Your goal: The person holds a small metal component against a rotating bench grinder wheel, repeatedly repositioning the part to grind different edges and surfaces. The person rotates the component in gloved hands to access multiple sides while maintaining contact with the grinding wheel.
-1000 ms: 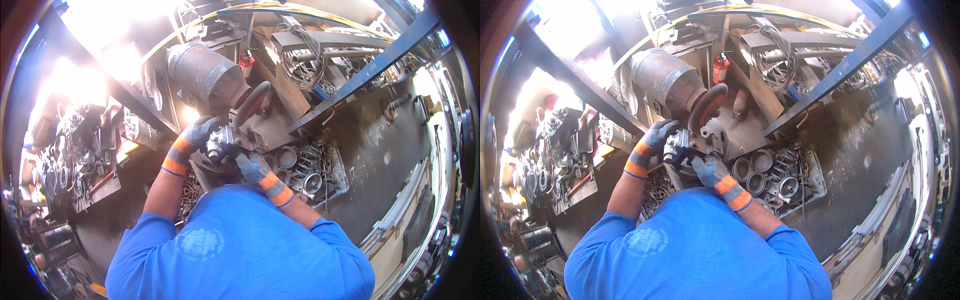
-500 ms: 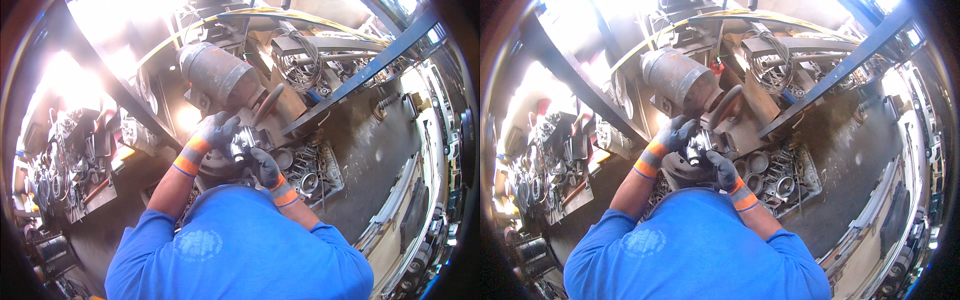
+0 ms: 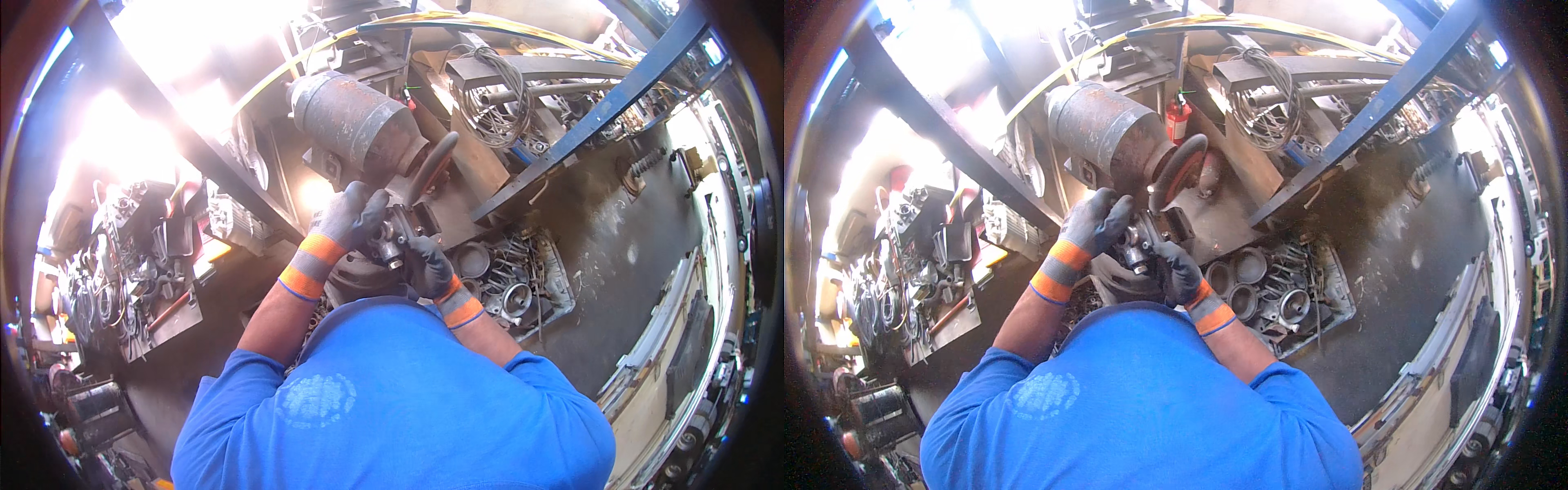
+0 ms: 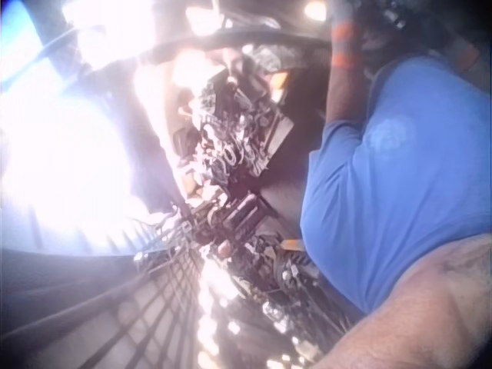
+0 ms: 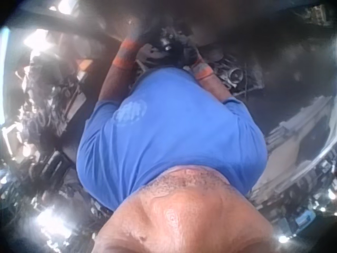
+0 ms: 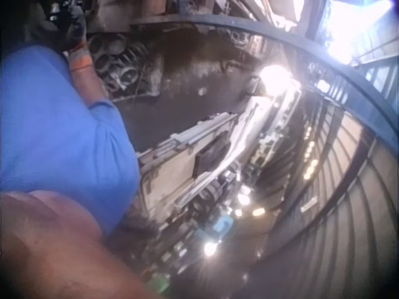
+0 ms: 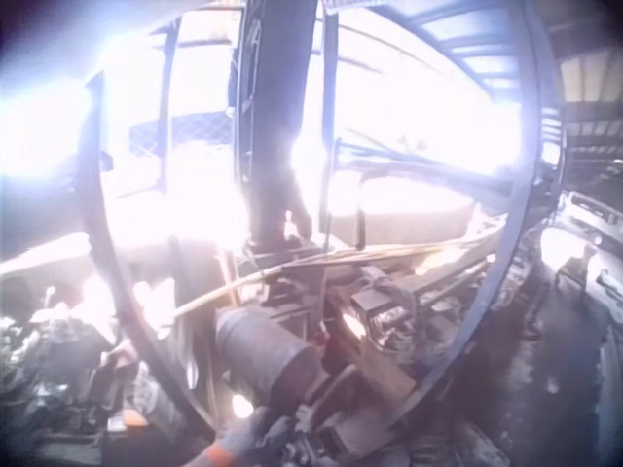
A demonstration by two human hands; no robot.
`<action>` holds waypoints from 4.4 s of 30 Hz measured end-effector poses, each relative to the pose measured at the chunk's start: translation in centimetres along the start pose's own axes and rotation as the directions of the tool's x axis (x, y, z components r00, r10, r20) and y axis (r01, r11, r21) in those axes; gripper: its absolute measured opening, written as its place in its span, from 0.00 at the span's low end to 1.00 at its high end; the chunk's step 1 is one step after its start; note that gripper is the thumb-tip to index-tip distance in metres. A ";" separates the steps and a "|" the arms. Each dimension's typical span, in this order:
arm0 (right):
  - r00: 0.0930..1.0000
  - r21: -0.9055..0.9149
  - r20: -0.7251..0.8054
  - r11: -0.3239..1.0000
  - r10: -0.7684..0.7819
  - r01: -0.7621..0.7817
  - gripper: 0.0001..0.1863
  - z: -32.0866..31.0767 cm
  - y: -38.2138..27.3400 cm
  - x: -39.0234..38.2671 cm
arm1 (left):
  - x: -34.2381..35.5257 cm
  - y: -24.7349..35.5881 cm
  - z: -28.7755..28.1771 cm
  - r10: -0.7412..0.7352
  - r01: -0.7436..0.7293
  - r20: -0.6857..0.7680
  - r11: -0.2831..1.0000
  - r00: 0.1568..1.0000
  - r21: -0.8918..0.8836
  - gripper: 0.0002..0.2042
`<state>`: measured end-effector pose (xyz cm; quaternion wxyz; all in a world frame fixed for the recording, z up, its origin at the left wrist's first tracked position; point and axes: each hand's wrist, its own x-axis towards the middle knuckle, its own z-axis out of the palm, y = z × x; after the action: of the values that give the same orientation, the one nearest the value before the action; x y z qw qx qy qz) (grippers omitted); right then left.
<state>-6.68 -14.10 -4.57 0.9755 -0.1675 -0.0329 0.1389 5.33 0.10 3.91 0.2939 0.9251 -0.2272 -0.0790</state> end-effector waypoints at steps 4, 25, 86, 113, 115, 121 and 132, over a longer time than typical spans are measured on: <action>0.999 -0.007 -0.041 1.000 0.004 -0.004 0.24 -2.2 0.2 0.1 | -0.9 1.8 -1.0 -0.024 0.024 0.007 1.000 1.000 0.016 0.22; 0.890 -0.356 0.014 0.834 0.457 -0.422 0.22 -2.8 -5.0 -1.3 | -7.4 0.2 5.5 -0.389 0.360 -0.202 0.918 0.899 -0.168 0.15; 0.863 -0.039 -0.051 0.862 0.503 -0.505 0.21 -1.4 -8.0 -0.1 | -8.2 10.2 4.6 -0.539 0.384 -0.223 0.782 0.812 -0.491 0.13; 0.929 -0.036 0.100 0.934 0.357 -0.355 0.23 -1.5 -9.4 -0.7 | -9.7 9.8 6.4 -0.316 0.072 -0.242 0.730 0.917 -0.679 0.17; 0.934 -0.081 0.065 0.935 0.351 -0.346 0.23 -1.7 -8.7 -0.6 | -9.4 7.2 7.3 -0.390 0.110 -0.171 0.602 0.905 -0.791 0.22; 0.909 0.009 0.021 0.909 0.416 -0.417 0.25 -3.1 -7.8 0.1 | -8.4 3.6 11.1 -0.580 0.289 -0.147 0.590 0.801 -0.754 0.28; 0.814 0.144 0.182 0.804 0.551 -0.577 0.19 -5.7 -6.9 -0.2 | -7.4 3.5 12.1 -0.335 0.078 0.136 -0.179 0.932 -0.981 0.21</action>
<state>-4.44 -22.23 -7.64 0.8969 -0.0651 -0.0319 0.4362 -5.89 -5.09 -3.85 0.8874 0.4104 0.0906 -0.1893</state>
